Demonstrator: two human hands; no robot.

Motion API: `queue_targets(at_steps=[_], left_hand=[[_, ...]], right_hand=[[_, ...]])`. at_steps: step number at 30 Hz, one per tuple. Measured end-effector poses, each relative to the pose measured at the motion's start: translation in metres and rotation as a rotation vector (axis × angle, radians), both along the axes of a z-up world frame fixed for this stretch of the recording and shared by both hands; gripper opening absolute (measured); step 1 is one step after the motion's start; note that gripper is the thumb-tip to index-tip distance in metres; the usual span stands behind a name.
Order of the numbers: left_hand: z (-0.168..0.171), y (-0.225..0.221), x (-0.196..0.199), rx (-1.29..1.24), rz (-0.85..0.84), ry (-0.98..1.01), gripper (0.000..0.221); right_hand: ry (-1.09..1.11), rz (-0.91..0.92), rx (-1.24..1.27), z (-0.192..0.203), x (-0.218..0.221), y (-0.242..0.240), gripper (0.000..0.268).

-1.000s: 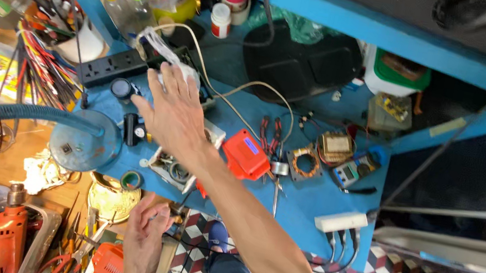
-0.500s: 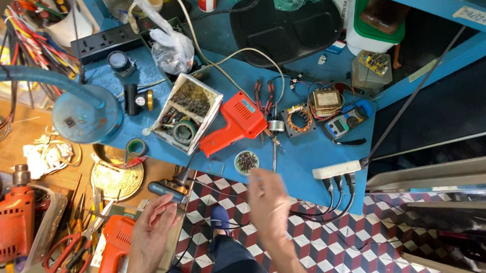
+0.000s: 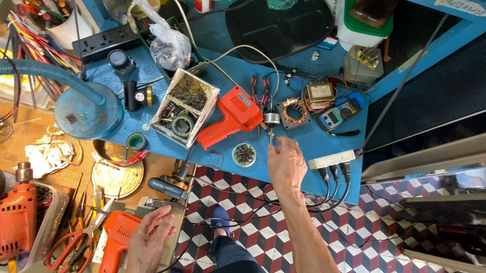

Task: The person works at a cluttered workbench, using a red power drill to remove screws from a black appliance housing. They handle various components, including a motor and wires, and use a multimeter to test connections. The person also uses a hammer to tap a metal part and continues to disassemble and inspect the appliance parts.

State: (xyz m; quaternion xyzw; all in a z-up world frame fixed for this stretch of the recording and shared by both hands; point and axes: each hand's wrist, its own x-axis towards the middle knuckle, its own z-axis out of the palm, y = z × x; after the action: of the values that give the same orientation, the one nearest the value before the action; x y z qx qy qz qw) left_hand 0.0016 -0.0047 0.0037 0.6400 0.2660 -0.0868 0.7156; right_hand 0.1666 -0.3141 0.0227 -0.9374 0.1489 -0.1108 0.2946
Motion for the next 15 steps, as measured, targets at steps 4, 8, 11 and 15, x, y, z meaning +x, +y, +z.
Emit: queue_targets(at_steps=[4, 8, 11, 15], left_hand=[[0.012, -0.012, 0.007, -0.028, -0.006, 0.02, 0.044], [0.024, -0.027, 0.015, 0.094, -0.112, 0.032, 0.049], [0.027, -0.037, 0.021, 0.082, -0.147, -0.026, 0.052], [0.022, -0.043, 0.028, 0.067, -0.18, -0.011, 0.051]], right_hand=[[-0.029, 0.029, -0.025, 0.004, 0.002, -0.002, 0.023], [-0.096, 0.091, -0.023, 0.012, 0.005, -0.008, 0.018], [-0.107, 0.155, -0.073, 0.017, 0.008, -0.013, 0.017], [-0.179, 0.233, -0.082, 0.018, 0.009, -0.022, 0.016]])
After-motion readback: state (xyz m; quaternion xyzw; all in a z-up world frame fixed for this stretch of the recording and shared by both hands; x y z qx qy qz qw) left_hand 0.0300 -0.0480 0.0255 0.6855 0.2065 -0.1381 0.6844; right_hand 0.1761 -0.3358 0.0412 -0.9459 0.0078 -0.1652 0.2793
